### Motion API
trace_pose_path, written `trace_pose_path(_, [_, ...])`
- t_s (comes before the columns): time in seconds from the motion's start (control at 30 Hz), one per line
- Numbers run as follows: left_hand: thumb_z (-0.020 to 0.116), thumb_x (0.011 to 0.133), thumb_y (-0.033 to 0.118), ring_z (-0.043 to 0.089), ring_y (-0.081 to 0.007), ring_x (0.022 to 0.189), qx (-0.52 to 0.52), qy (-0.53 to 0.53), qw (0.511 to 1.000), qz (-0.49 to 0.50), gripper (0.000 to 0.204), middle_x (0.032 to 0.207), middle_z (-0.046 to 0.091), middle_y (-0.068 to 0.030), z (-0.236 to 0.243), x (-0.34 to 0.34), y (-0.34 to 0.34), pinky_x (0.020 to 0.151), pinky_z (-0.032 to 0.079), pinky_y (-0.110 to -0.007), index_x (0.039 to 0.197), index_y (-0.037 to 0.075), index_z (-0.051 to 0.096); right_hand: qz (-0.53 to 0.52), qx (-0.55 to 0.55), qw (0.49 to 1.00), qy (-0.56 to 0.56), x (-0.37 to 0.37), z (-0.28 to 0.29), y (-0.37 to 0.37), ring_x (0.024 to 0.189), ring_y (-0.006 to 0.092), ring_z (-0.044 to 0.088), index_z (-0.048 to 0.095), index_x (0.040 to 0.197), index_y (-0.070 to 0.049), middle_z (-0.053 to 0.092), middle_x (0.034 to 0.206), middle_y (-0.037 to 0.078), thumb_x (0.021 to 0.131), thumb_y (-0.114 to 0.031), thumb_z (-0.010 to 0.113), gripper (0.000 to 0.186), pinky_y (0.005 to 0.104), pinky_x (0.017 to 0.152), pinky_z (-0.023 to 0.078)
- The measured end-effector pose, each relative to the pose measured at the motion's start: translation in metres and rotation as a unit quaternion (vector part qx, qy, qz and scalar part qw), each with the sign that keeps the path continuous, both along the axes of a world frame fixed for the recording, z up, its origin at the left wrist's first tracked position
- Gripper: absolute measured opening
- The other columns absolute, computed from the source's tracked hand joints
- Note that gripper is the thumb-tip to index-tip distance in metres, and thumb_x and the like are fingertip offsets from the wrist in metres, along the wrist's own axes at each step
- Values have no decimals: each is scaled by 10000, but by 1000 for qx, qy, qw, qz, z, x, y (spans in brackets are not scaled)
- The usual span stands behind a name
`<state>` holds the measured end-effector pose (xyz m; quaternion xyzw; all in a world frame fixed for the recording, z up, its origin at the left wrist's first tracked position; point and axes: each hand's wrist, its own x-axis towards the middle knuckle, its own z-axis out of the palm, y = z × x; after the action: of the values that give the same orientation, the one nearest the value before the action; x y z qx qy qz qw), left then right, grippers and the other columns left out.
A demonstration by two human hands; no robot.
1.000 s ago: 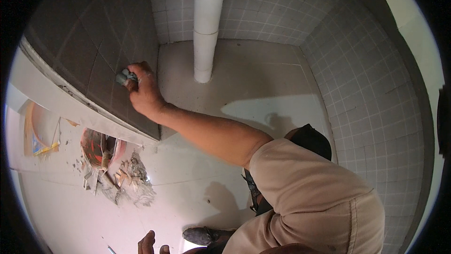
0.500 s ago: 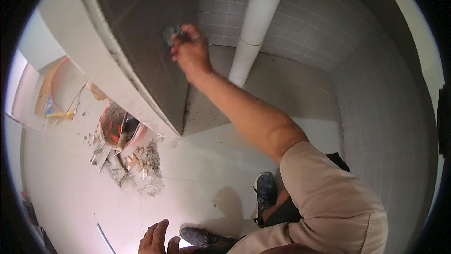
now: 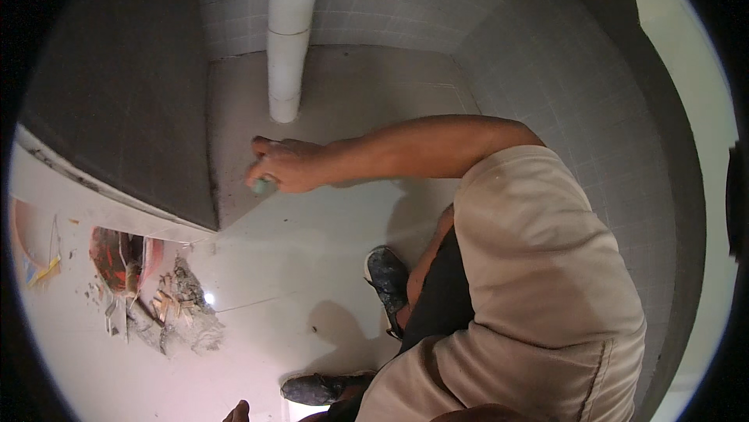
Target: The person cleans a stainless steel sink with a cloth and then wipes down the surrounding tiled walls and countertops.
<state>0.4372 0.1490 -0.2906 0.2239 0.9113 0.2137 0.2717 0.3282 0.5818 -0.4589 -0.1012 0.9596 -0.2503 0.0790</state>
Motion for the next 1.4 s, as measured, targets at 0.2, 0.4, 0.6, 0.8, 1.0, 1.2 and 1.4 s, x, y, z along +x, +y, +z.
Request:
trace_pose_path(0.2, [586,968,58,663,-408,1034,83,-24,991,-99,222,1151,665,-242,-17,-12,-10,905,555,-457,1153,-30,671,-124,80,981,-124,82,-35,75,1143,366,589,694,1215,-58,466,1307,206,849,44,600,392,445,981,483])
trace_pose_path(0.4, [589,936,41,668,-413,1027,67,-171,967,-178,123,1132,678,-247,-8,-31,20,898,545,-484,990,-28,676,-234,145,943,-190,111,-63,146,1203,366,594,688,1217,-52,564,1328,200,877,-73,674,341,453,1025,487])
trace_pose_path(0.6, [708,889,106,677,-402,1000,9,-80,927,-367,240,1096,699,-227,-95,-99,76,890,543,-432,1077,-37,667,-301,113,907,-271,135,-71,171,1199,333,613,698,1222,-97,667,1256,156,952,-208,657,295,473,1014,504])
trace_pose_path(0.8, [642,909,12,676,-407,951,173,44,914,-365,80,1026,673,-228,-214,-142,244,853,527,-471,982,-19,654,-240,145,896,-344,218,-56,152,1192,321,607,686,1257,-124,657,1232,166,952,-234,672,325,462,1041,497])
trace_pose_path(1.0, [619,920,-16,647,-408,1098,243,4,906,-347,197,1131,672,-231,-312,-139,359,959,501,-455,1116,-19,640,-337,196,860,-331,329,-37,169,1173,342,591,640,1331,-108,584,1273,199,950,-88,628,382,426,1068,493])
trace_pose_path(1.2, [598,951,14,563,-418,1261,306,0,895,-326,348,1313,598,-258,-390,-122,439,1072,443,-484,1299,1,586,-589,284,738,-168,447,23,181,1130,366,633,601,1350,-71,644,1230,202,949,-95,663,407,446,1042,505])
trace_pose_path(1.4, [582,961,26,485,-402,1366,396,200,838,-317,429,1465,519,-211,-525,-129,557,1178,355,-491,1386,4,530,-527,581,620,20,651,93,225,940,290,697,751,1115,-86,748,1100,101,927,-121,618,232,400,833,570])
